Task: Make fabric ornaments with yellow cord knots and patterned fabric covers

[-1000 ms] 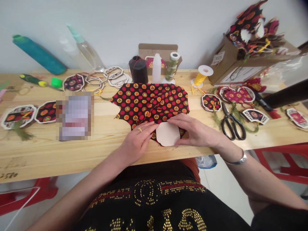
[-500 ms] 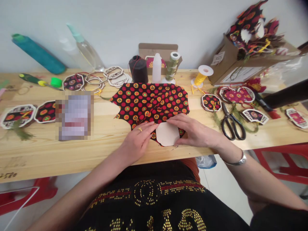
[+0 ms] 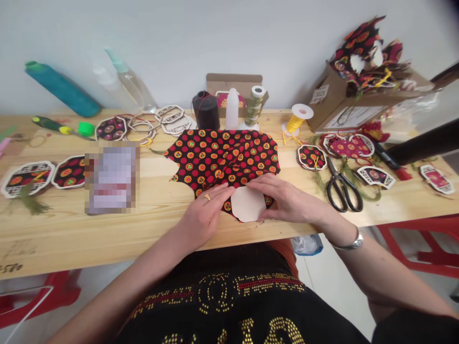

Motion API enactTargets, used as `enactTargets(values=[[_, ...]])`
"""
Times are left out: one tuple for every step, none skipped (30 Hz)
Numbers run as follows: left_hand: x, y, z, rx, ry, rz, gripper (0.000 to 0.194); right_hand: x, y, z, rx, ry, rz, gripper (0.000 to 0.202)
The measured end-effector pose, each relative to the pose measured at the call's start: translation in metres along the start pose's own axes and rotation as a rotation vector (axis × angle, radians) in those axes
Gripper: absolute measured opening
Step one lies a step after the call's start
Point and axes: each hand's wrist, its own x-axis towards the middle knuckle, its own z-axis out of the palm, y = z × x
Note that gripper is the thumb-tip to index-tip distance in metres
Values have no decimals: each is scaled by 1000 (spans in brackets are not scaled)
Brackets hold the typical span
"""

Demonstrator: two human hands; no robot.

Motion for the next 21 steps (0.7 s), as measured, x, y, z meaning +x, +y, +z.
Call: enactTargets(values=[[1, 2, -1, 0, -21, 26, 52, 0, 0, 0, 2, -2, 0, 69], [2, 4, -3, 4, -50, 56, 57, 0, 0, 0, 6, -4, 0, 69], [4, 6, -4, 13, -93, 86, 60, 0, 0, -1, 10, -5, -1, 70], [6, 9, -5, 24, -143, 107, 62, 1, 0, -1, 14, -4, -3, 70], [8, 12, -6, 38, -187, 126, 61, 1, 0, -1, 18, -1, -4, 70], [11, 15, -6, 54, -228, 139, 60, 1, 0, -1, 23, 3, -5, 70], [13, 17, -6, 70, -255, 151, 57, 2, 0, 0, 25, 6, -3, 70], [15, 19, -6, 85, -277, 163, 53, 2, 0, 0, 26, 7, 2, 70], [16, 20, -5, 98, -292, 173, 49, 2, 0, 0, 27, 6, 7, 70], [17, 21, -4, 110, -299, 181, 45, 1, -1, 0, 32, 1, 11, 69], [18, 22, -2, 117, -304, 189, 43, 1, -2, -1, 45, 1, 9, 70], [18, 23, -2, 120, -307, 192, 41, -1, -2, -3, 68, 16, 9, 70], [18, 23, -1, 119, -307, 190, 41, -2, -3, -6, 103, 61, 14, 69], [17, 23, -1, 114, -307, 184, 42, -4, -4, -9, 148, 144, 30, 64], [17, 23, -1, 106, -308, 178, 42, -6, -5, -12, 199, 269, 67, 57], [16, 23, -1, 99, -310, 171, 43, -9, -5, -16, 246, 428, 123, 48], [16, 22, -1, 95, -314, 164, 44, -11, -5, -19, 287, 601, 187, 39], [15, 22, -1, 94, -321, 159, 45, -12, -5, -22, 321, 760, 248, 33], [15, 21, -1, 97, -328, 156, 46, -14, -5, -23, 350, 886, 296, 29], [14, 20, 0, 102, -333, 153, 46, -15, -5, -24, 375, 970, 332, 26], [14, 19, 0, 107, -335, 154, 47, -16, -6, -23, 396, 1012, 351, 24]])
